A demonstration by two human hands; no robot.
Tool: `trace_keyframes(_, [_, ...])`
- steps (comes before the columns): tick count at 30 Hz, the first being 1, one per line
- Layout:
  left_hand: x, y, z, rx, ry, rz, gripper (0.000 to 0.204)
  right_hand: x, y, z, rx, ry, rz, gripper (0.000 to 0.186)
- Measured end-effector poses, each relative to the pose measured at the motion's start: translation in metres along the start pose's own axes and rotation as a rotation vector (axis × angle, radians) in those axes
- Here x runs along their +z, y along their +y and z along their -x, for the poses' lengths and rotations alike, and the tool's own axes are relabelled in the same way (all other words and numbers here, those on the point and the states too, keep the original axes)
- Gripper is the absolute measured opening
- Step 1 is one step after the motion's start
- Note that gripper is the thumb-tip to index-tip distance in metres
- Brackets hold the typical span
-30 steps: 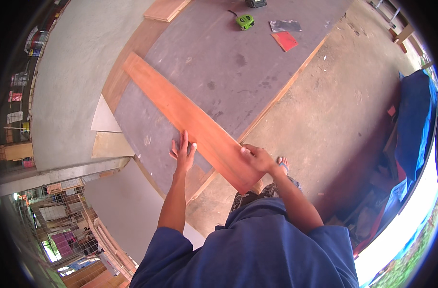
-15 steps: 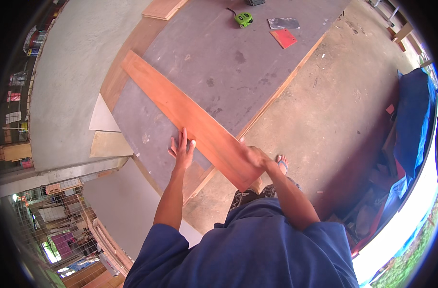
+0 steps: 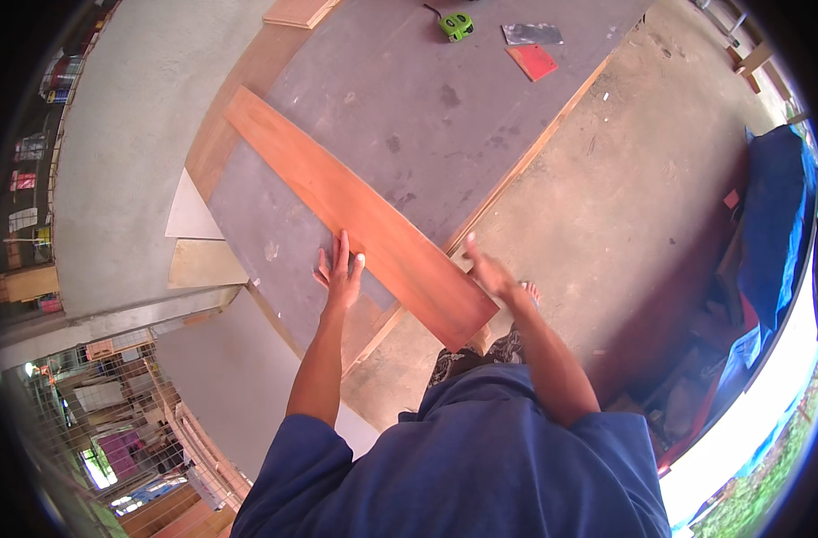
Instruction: The person measures and marks a large sheet of plywood with a tape measure and pencil, then moves the sheet and a cut plank around the workshop. The person handles the plywood and plank by hand, aligning them on a workbench and marking cut lines.
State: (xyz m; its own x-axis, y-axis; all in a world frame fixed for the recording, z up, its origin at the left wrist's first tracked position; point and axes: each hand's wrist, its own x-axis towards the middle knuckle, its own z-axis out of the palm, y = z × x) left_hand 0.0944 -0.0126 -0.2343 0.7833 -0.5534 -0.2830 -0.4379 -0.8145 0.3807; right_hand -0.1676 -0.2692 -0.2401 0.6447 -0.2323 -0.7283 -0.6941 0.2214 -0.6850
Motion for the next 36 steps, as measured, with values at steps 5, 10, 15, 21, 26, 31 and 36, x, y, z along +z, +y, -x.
trace_keyframes(5, [0.001, -0.003, -0.001, 0.006, 0.015, -0.005, 0.077, 0.003, -0.011, 0.012, 0.017, -0.039, -0.021, 0.119])
trace_keyframes(10, [0.002, -0.003, -0.001, 0.007, 0.017, 0.01, 0.077, 0.005, -0.009, 0.011, -0.08, 0.026, 0.19, 0.121])
trace_keyframes(15, [0.003, -0.004, -0.001, 0.014, 0.024, 0.016, 0.077, -0.009, -0.005, 0.006, -0.064, 0.003, -0.019, 0.122])
trace_keyframes(21, [0.005, -0.011, -0.005, 0.02, 0.015, -0.036, 0.077, -0.004, 0.005, 0.035, -0.175, 0.046, 0.272, 0.101])
trace_keyframes(26, [0.005, -0.014, -0.006, 0.059, 0.014, 0.022, 0.078, -0.003, 0.03, 0.065, -0.347, 0.028, 0.143, 0.076])
trace_keyframes(31, [0.0, -0.009, -0.002, 0.055, 0.003, -0.012, 0.079, 0.007, 0.023, 0.048, -0.488, 0.138, 0.137, 0.072])
trace_keyframes(36, [0.003, -0.014, -0.004, 0.076, -0.005, -0.008, 0.081, 0.019, 0.009, 0.031, -0.461, 0.163, 0.2, 0.076])
